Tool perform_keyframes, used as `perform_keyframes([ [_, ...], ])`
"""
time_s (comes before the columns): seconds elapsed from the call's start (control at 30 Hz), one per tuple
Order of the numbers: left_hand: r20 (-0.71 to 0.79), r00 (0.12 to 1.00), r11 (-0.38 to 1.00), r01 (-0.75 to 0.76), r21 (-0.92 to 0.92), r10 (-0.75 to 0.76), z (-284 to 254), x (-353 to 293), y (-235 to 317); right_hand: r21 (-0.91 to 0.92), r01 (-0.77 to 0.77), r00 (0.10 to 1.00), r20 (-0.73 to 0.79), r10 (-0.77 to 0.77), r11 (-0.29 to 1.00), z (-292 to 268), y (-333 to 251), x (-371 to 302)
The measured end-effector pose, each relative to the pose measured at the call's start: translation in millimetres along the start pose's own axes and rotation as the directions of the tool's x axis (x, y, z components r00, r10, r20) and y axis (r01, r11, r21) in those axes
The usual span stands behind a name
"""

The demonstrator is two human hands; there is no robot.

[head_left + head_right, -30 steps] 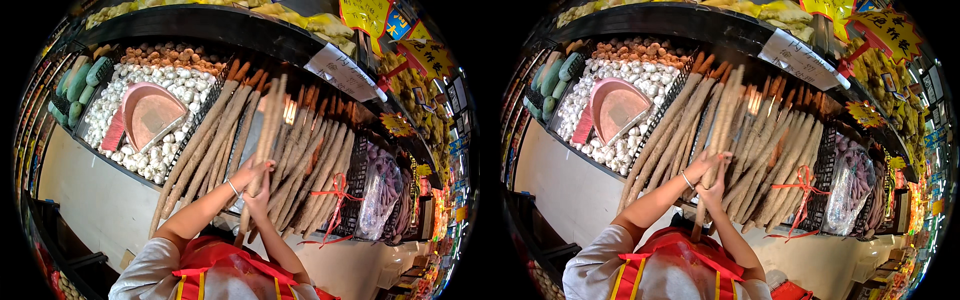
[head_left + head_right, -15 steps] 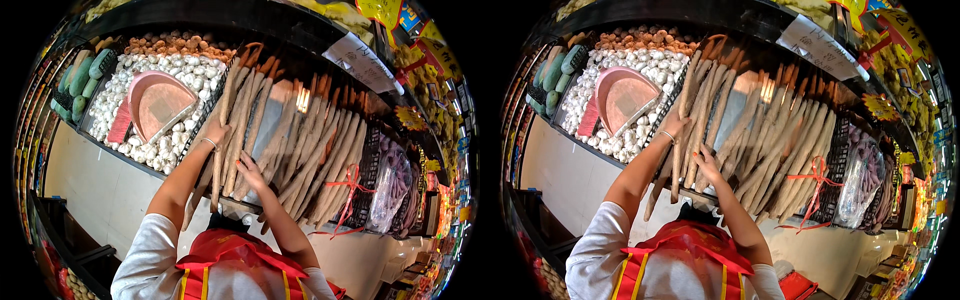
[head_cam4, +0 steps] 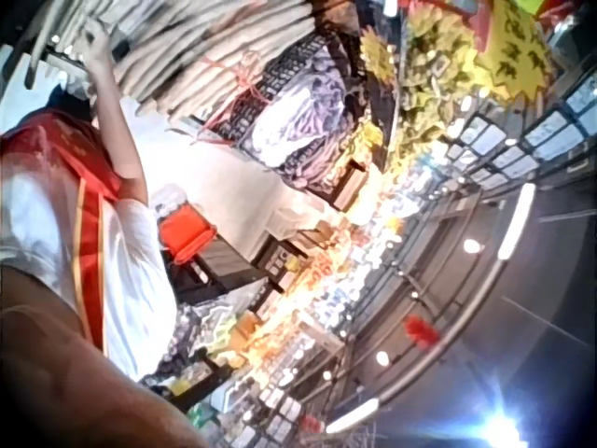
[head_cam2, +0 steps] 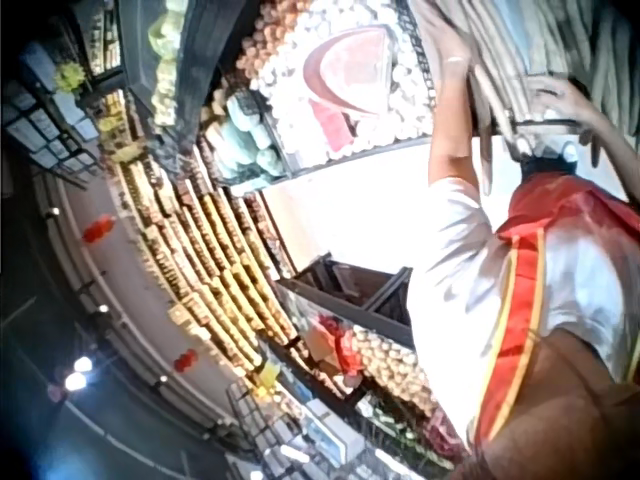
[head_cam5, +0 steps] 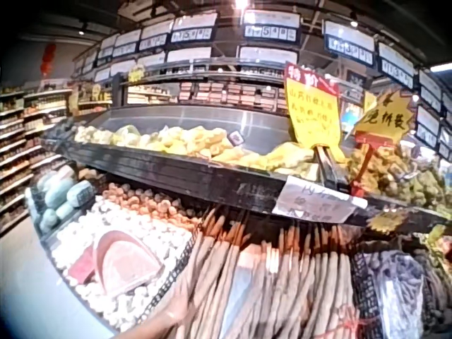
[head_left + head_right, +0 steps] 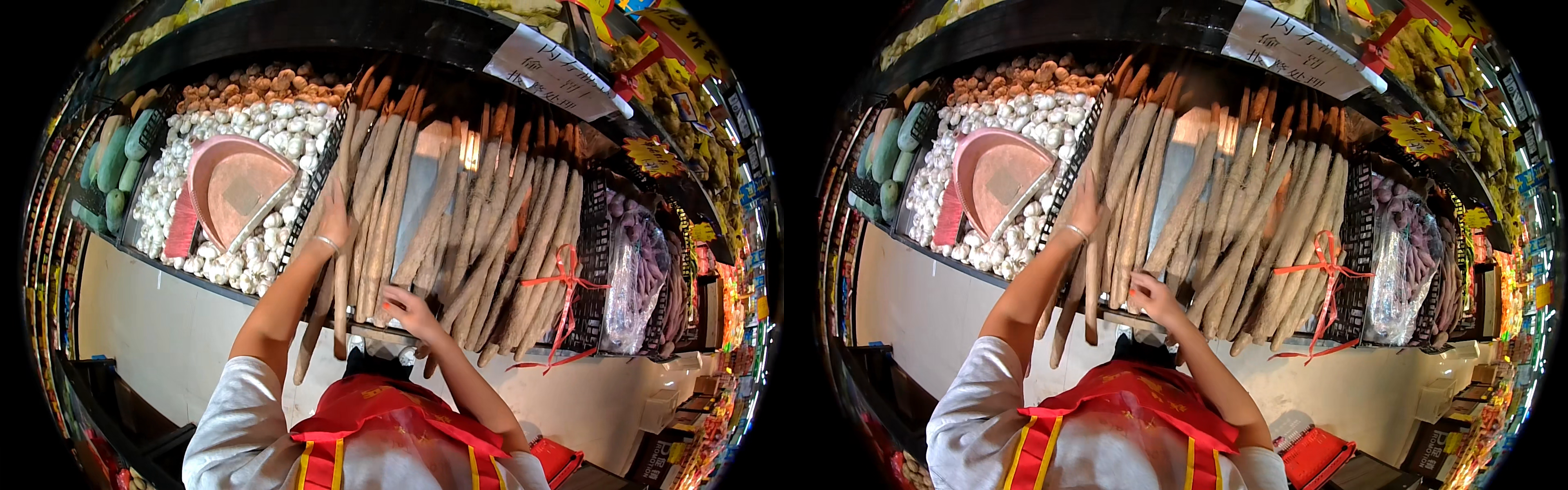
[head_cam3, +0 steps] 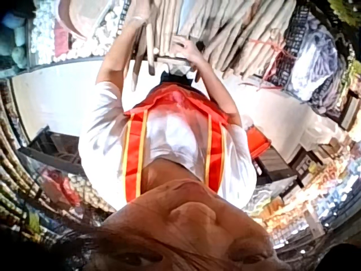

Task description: The person arranges long root vegetables on a supermarket shelf, aligning them vertically. They then move to a different section to unpack a large plastic bag of purple sweet potatoes and spread them into a black crate. Finally, the person picks up a dark cloth and wipes the surface of a metal display counter.

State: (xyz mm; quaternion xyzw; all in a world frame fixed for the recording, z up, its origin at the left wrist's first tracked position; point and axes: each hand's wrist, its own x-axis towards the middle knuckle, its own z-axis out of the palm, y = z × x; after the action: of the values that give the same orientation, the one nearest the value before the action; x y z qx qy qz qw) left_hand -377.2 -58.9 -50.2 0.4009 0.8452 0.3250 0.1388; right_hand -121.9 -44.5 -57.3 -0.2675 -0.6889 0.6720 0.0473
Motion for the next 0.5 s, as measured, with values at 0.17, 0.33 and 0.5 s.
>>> perform_keyframes([
  [0.17,0.087,0.996,0.808,0.045,-0.587,0.008,-19,-24,2,0.242,0.005,0.998,-0.063,0.011,0.970,-41,-10,-44],
  [0.33,0.054,0.994,0.523,-0.004,-0.852,0.096,-42,-28,28,0.369,-0.009,0.991,-0.119,0.057,0.929,-49,-11,-62],
  [0.5,-0.021,0.993,0.662,-0.094,-0.743,0.117,-35,27,34,0.413,0.008,0.982,-0.173,0.070,0.911,-52,-13,-68],
])
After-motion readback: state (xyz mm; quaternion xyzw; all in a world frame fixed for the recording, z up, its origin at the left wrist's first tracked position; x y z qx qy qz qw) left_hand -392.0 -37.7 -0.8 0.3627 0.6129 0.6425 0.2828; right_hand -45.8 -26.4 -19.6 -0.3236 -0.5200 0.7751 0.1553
